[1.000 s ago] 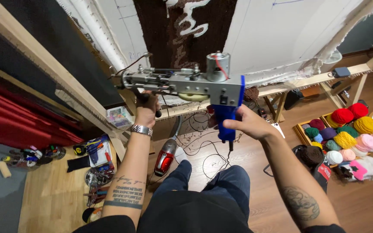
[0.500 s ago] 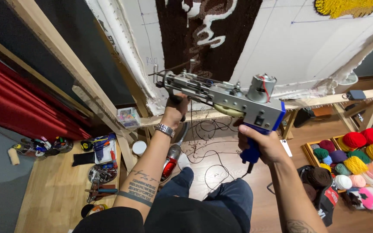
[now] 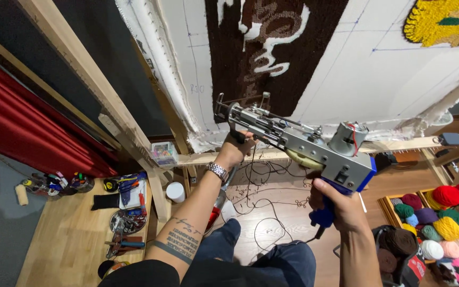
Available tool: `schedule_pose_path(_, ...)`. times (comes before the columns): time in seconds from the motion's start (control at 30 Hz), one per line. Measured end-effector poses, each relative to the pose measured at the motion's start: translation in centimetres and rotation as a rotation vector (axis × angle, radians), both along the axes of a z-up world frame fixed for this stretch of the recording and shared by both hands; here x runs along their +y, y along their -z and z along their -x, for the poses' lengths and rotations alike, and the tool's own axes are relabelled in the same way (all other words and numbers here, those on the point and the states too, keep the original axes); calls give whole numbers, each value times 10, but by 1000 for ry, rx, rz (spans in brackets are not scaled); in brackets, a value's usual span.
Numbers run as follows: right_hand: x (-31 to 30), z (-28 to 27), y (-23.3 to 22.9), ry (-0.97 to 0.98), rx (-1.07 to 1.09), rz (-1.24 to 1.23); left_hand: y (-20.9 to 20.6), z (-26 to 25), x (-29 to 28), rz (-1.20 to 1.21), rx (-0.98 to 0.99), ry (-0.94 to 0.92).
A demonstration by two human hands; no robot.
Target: Using a tufting gun to punch yarn into a stretched fabric frame to create a rug design.
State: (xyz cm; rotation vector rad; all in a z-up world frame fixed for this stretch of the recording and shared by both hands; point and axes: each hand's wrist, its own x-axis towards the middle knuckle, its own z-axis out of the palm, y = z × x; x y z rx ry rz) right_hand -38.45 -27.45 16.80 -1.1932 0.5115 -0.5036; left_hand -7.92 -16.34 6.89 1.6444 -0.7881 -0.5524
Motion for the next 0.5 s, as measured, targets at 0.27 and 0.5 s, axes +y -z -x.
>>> schedule_pose_path(0.27, -15, -14, 5, 23, -26, -24, 11, -14, -26, 68, 20, -28)
schedule_pose_path(0.5, -24, -32, 1, 55, -24, -25, -5, -22, -40, 65, -127, 28)
